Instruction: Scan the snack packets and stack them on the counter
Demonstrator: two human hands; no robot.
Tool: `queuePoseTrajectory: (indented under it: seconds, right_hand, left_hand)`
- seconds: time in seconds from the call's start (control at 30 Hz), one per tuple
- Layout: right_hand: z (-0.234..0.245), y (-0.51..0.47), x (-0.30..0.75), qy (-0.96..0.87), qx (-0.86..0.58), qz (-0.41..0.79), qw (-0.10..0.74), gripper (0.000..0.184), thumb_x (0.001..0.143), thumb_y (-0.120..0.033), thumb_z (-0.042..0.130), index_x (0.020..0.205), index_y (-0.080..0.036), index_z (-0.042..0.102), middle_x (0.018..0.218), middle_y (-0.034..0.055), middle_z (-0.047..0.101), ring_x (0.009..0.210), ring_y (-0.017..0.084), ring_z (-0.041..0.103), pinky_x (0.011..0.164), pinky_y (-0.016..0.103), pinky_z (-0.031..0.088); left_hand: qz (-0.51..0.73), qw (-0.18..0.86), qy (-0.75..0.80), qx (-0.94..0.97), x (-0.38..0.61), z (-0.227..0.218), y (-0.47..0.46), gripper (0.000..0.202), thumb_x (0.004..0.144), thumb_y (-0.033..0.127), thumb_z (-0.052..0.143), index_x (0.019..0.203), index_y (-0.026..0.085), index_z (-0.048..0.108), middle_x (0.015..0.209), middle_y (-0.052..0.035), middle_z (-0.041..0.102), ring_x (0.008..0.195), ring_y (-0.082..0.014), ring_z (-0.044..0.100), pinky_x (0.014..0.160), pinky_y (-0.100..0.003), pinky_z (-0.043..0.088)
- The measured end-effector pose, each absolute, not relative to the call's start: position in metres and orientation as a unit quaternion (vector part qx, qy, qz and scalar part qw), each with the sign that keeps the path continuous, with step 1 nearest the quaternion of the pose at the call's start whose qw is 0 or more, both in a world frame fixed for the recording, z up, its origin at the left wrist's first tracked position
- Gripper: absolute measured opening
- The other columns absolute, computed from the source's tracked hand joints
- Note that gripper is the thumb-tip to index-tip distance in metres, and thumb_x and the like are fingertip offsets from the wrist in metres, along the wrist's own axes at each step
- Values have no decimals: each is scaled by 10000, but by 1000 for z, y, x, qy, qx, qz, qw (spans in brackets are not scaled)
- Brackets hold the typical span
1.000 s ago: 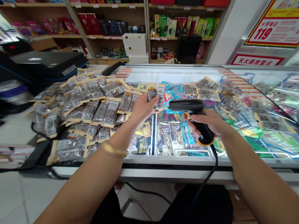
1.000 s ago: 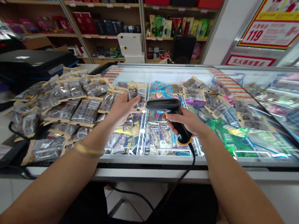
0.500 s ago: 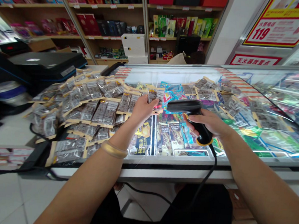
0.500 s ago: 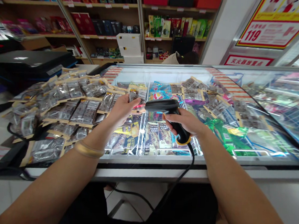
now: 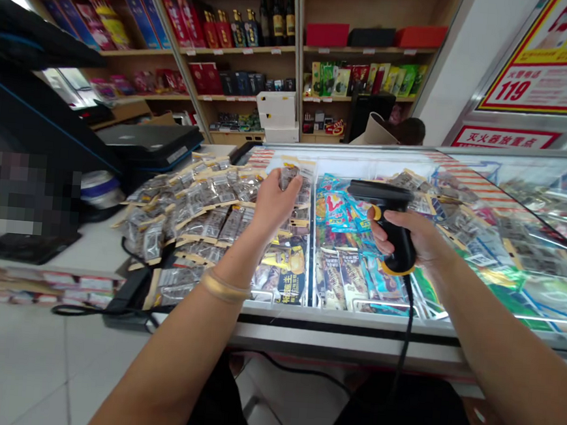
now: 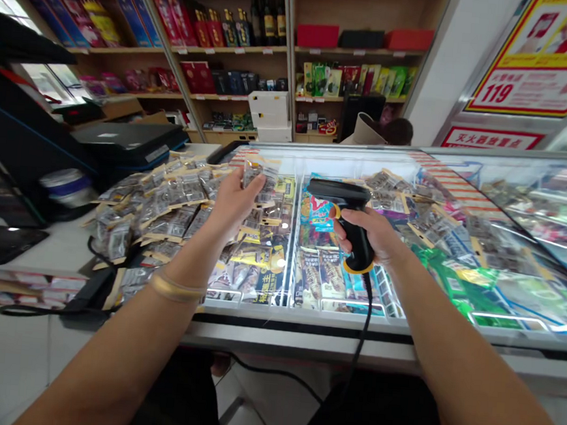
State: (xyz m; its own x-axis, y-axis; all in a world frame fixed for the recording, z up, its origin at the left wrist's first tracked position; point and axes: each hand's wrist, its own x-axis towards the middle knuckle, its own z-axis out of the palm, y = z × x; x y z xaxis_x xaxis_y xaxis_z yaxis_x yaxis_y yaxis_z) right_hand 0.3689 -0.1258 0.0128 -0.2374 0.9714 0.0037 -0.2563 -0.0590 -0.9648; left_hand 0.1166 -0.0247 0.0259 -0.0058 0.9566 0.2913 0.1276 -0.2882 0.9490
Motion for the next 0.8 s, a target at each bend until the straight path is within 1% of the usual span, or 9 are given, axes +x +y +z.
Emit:
queuePoseTrajectory:
  seconds: [0.1,0.17,0.23,0.3,0.37,0.43,0.5,0.67,0.8]
  right_hand:
    - [26,-110,338,-483,-344,629,503,390,725,-447,812,928,-190,600,602,-39,565,422,105,477,415,254,371]
    - [30,-99,313,-482,-321,639,506,389,713,-445,810,902,-202,572,604,-42,568,421,104,471,416,257,379]
    - [28,-91,290,-477,-301,651,508,395,703,-448,807,892,-208,557,603,-49,567,419,100,465,420,255,386]
    - [22,-85,274,-472,-290,661,506,386,710,-448,794,889,-211,548,602,-53,565,417,98,460,420,255,387]
    - [13,-83,266,-469,-290,668,499,364,728,-442,777,895,-214,548,603,-54,565,416,100,459,420,259,388]
    - [6,-83,266,-468,-298,672,491,354,740,-438,768,916,-209,562,602,-53,566,417,104,462,421,262,387]
    - [1,-84,269,-467,-304,672,488,363,743,-440,766,940,-202,576,597,-53,564,422,106,467,426,263,389]
    - [4,-85,278,-457,-304,667,503,400,718,-462,779,942,-200,576,592,-64,555,421,95,463,427,246,385]
    - [13,-93,296,-460,-312,654,514,412,708,-467,783,949,-194,590,592,-65,543,419,93,456,425,245,383]
  left_hand:
    - [574,246,499,601,65,55,-12,380,858,458,699,1128,196,648,1089,-93,719,1102,-272,667,979,-362,525]
    - [553,173,551,601,28,66,-7,516,859,477,688,1278,187,609,1172,-126,704,1153,-301,655,1049,-411,495]
    - [484,109,610,617,0,67,-7,638,826,464,713,1388,196,576,1331,-178,651,1302,-365,582,1146,-483,418]
    - [390,65,657,642,-18,59,-10,663,805,463,714,1410,218,601,1479,-210,557,1429,-439,464,1205,-580,321]
    - [319,50,674,664,-25,49,-14,631,818,477,676,1401,241,635,1548,-205,499,1466,-477,408,1208,-647,279]
    - [301,50,670,677,-26,41,-16,621,839,491,635,1416,260,636,1553,-183,506,1459,-467,422,1201,-653,295]
    - [314,38,662,680,-24,39,-16,626,852,513,613,1432,278,626,1551,-162,517,1467,-447,416,1208,-634,298]
    - [344,9,660,668,-19,47,-15,616,880,563,573,1430,292,623,1561,-137,508,1498,-436,361,1238,-626,243]
    - [364,27,634,681,-9,56,-17,602,876,543,590,1409,269,640,1531,-134,538,1494,-479,336,1234,-668,205]
